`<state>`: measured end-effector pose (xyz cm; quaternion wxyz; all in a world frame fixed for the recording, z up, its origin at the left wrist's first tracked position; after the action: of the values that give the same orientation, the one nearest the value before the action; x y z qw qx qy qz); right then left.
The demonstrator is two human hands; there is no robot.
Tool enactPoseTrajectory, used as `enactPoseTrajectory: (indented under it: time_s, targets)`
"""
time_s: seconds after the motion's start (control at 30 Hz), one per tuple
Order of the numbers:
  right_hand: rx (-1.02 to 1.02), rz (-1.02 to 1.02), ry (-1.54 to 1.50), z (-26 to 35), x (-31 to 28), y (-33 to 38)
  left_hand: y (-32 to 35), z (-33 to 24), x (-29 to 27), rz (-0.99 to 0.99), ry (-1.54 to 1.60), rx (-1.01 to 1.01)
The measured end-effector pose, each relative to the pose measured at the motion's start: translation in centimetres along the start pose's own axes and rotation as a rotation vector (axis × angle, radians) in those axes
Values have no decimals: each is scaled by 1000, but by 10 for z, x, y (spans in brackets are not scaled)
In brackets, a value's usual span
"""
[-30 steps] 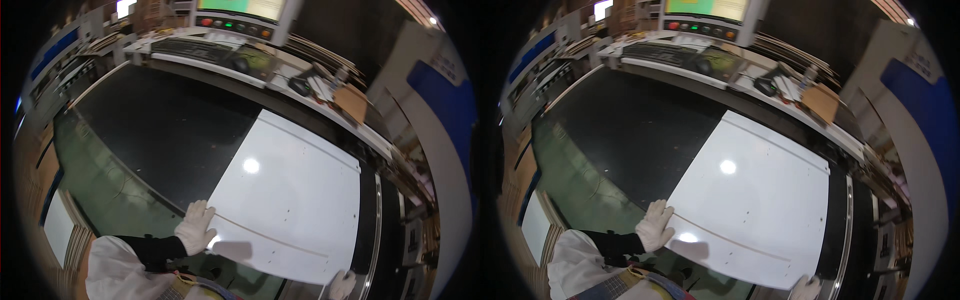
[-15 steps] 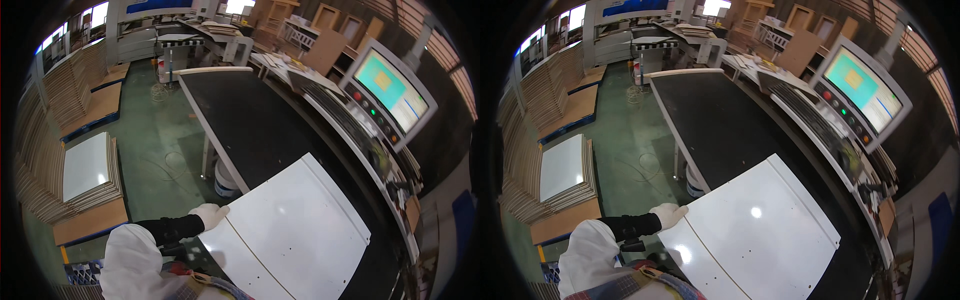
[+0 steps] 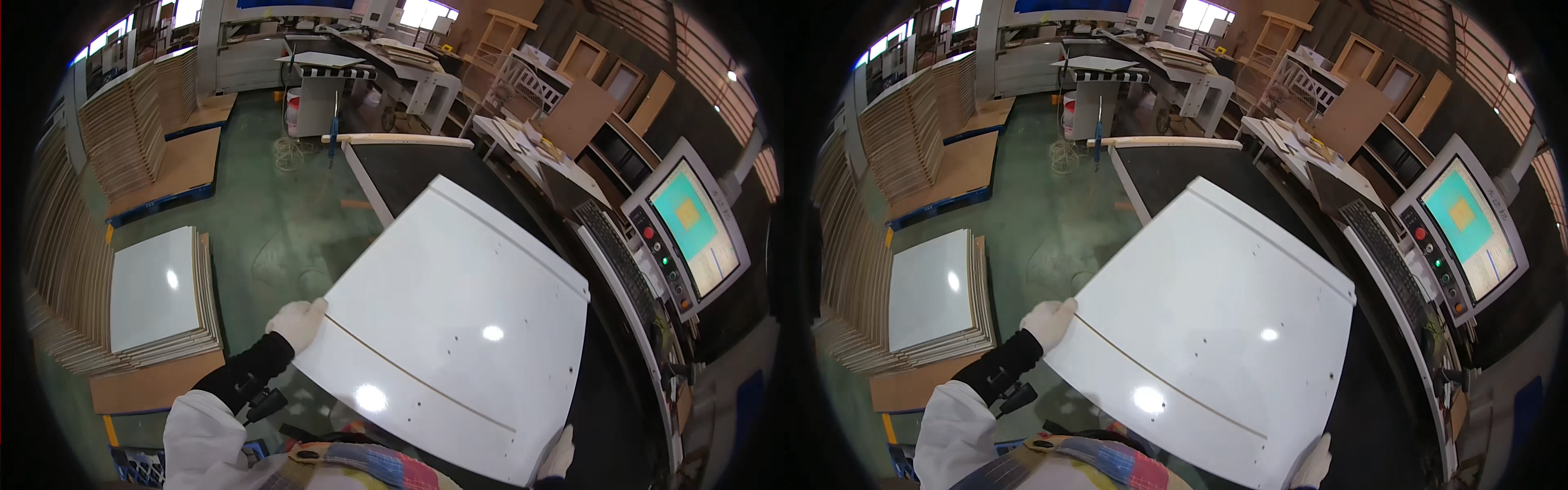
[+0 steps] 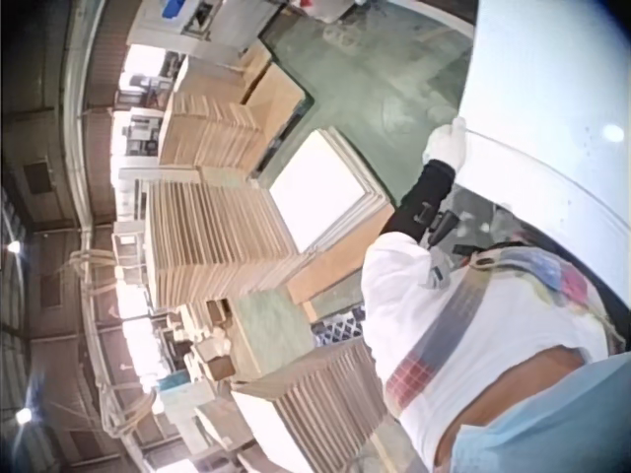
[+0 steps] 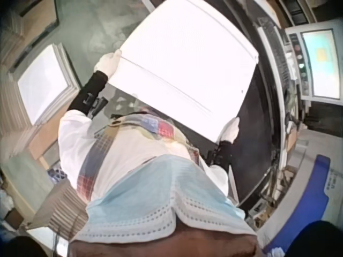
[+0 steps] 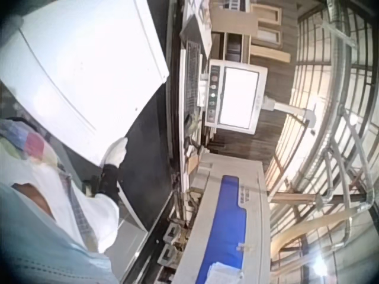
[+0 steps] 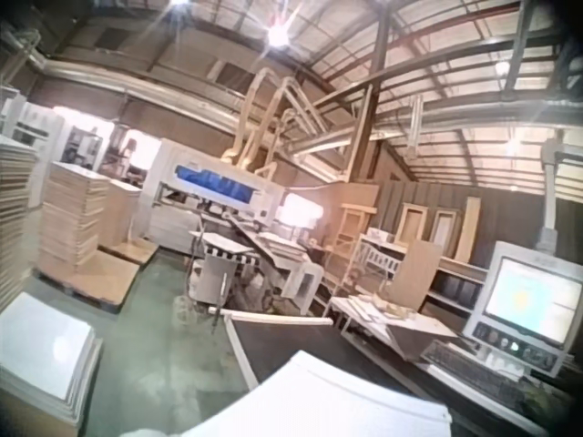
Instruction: Manually feeding furniture panels into a manufacturing machine and cleaning them with an air gun.
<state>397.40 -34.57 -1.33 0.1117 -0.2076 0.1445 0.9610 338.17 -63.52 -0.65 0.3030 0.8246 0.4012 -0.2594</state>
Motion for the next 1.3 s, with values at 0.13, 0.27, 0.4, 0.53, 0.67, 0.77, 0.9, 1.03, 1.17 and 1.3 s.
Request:
enactPoseTrajectory:
  time_s: [0.13, 0.27, 0.4, 0.53, 0.67, 0.77, 0.9, 1.03, 1.17, 1.3]
  targets:
    - [-97, 154, -45, 85, 125, -44, -78, -11, -50, -130, 36, -22]
    - [-98, 226, 8, 152, 242, -88, -172, -36, -80, -197, -5, -53]
    - [-116, 226, 291, 216, 336, -114, -255, -58, -105, -222, -73, -83]
    - [-130, 202, 403, 254, 389, -126, -323, -67, -114, -208, -88, -117]
    - [-140, 235, 440, 264, 428, -128, -369, -59, -117, -191, -95, -125]
    - [-302, 213, 614, 264, 443, -129, -383, -73, -120, -212, -101, -109]
    - [-702, 250, 887, 273, 439, -139, -408, -80, -85, -149, 17, -35]
    - [-967, 114, 1331, 270, 478, -121, -455, -26, -55, 21, 511, -47]
    - [-701, 115, 1021, 285, 430, -80, -449, -76, -71, -21, -395, 288]
    - [-480, -111, 599, 227, 308, 32, -397, -123, -60, -27, -442, 225]
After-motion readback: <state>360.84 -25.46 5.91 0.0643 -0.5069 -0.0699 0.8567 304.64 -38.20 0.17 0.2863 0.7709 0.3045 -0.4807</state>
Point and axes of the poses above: each hand's wrist, its own y-axis away from the middle knuckle, its own x-axis out of the palm, z = x × y, the point moved 10 cm from there along -y, towards the middle knuckle, and after that the axes turned 3 degrees about y, right-handed, at the moved point
